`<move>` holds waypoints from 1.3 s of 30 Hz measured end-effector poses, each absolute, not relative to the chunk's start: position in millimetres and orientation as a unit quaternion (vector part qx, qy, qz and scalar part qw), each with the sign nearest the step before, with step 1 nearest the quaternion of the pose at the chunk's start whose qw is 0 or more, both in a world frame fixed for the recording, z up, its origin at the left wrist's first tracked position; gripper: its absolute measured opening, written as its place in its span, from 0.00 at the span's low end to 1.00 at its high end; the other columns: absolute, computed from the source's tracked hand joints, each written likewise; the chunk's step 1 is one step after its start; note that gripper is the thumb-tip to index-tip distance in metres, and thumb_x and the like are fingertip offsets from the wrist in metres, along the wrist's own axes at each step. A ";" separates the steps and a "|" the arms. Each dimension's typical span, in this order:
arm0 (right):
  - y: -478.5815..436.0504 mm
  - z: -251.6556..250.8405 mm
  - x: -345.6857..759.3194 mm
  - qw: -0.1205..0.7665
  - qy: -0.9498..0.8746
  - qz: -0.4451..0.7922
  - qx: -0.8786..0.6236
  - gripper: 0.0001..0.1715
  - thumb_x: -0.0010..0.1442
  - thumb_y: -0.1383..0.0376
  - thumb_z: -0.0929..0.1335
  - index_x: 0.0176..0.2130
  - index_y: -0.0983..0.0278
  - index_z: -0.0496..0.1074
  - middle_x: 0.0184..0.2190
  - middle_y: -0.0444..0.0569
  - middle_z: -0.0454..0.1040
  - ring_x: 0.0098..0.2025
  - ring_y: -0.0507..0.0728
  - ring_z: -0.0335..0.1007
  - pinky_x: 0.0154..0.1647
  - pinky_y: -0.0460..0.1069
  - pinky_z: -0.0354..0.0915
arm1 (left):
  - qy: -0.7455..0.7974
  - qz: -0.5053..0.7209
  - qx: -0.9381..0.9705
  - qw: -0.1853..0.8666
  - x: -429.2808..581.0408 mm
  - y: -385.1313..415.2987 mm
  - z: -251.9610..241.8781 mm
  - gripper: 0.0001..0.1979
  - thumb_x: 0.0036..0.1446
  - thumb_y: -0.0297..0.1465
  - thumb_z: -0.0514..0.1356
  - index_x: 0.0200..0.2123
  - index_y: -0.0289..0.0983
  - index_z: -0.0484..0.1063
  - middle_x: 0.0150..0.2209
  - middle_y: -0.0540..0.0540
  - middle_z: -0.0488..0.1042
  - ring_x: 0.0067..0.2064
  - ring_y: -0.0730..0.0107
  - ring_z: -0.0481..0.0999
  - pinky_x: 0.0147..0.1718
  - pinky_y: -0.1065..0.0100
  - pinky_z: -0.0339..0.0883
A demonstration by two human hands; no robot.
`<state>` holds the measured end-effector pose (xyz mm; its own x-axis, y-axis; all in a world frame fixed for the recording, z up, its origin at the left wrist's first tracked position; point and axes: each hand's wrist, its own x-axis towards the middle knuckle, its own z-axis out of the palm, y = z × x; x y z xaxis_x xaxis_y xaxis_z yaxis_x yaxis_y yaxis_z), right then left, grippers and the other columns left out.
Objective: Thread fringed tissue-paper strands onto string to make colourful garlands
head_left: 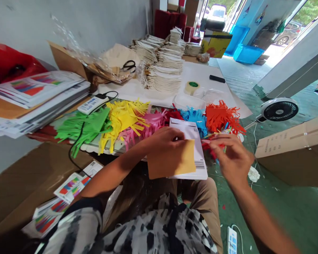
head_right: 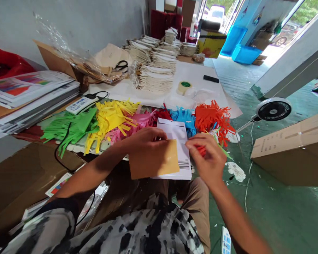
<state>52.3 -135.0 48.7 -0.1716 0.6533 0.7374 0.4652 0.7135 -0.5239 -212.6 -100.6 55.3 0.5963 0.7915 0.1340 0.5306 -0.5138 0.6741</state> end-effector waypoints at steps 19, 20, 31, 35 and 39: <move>30.9 -10.1 17.4 0.287 -0.765 0.399 -0.417 0.19 0.57 0.50 0.76 0.35 0.63 0.78 0.33 0.48 0.77 0.33 0.54 0.67 0.35 0.51 0.62 | 0.439 0.188 0.872 0.109 -212.2 -62.0 -3.2 0.11 0.68 0.26 0.57 0.46 0.33 0.79 0.63 0.34 0.77 0.68 0.54 0.74 0.74 0.50 0.60; 32.2 -11.8 17.1 0.279 -0.769 0.400 -0.414 0.19 0.57 0.50 0.76 0.35 0.63 0.78 0.33 0.48 0.78 0.34 0.55 0.68 0.36 0.51 0.63 | 0.437 0.193 0.872 0.107 -211.8 -61.7 -4.0 0.11 0.68 0.26 0.57 0.46 0.33 0.79 0.62 0.34 0.78 0.68 0.54 0.74 0.74 0.50 0.60; 36.3 -18.5 15.8 0.254 -0.775 0.398 -0.420 0.19 0.57 0.49 0.76 0.37 0.62 0.79 0.35 0.50 0.82 0.36 0.57 0.75 0.37 0.53 0.68 | 0.439 0.201 0.867 0.128 -214.5 -59.9 -10.5 0.11 0.68 0.25 0.56 0.46 0.32 0.78 0.62 0.33 0.77 0.71 0.53 0.70 0.75 0.52 0.60; 32.0 -21.1 13.5 0.239 -0.794 0.351 -0.436 0.14 0.60 0.54 0.72 0.39 0.62 0.79 0.36 0.49 0.83 0.35 0.57 0.74 0.37 0.52 0.67 | 0.442 0.219 0.860 0.129 -214.7 -60.2 -10.8 0.11 0.69 0.26 0.55 0.46 0.33 0.78 0.62 0.35 0.78 0.70 0.55 0.71 0.75 0.53 0.60; 24.9 -18.9 8.2 0.217 -0.820 0.261 -0.461 0.10 0.61 0.59 0.71 0.42 0.61 0.77 0.36 0.47 0.82 0.34 0.56 0.74 0.37 0.52 0.66 | 0.439 0.204 0.865 0.132 -215.0 -60.3 -8.9 0.11 0.67 0.25 0.56 0.44 0.33 0.78 0.63 0.34 0.77 0.70 0.54 0.72 0.75 0.53 0.61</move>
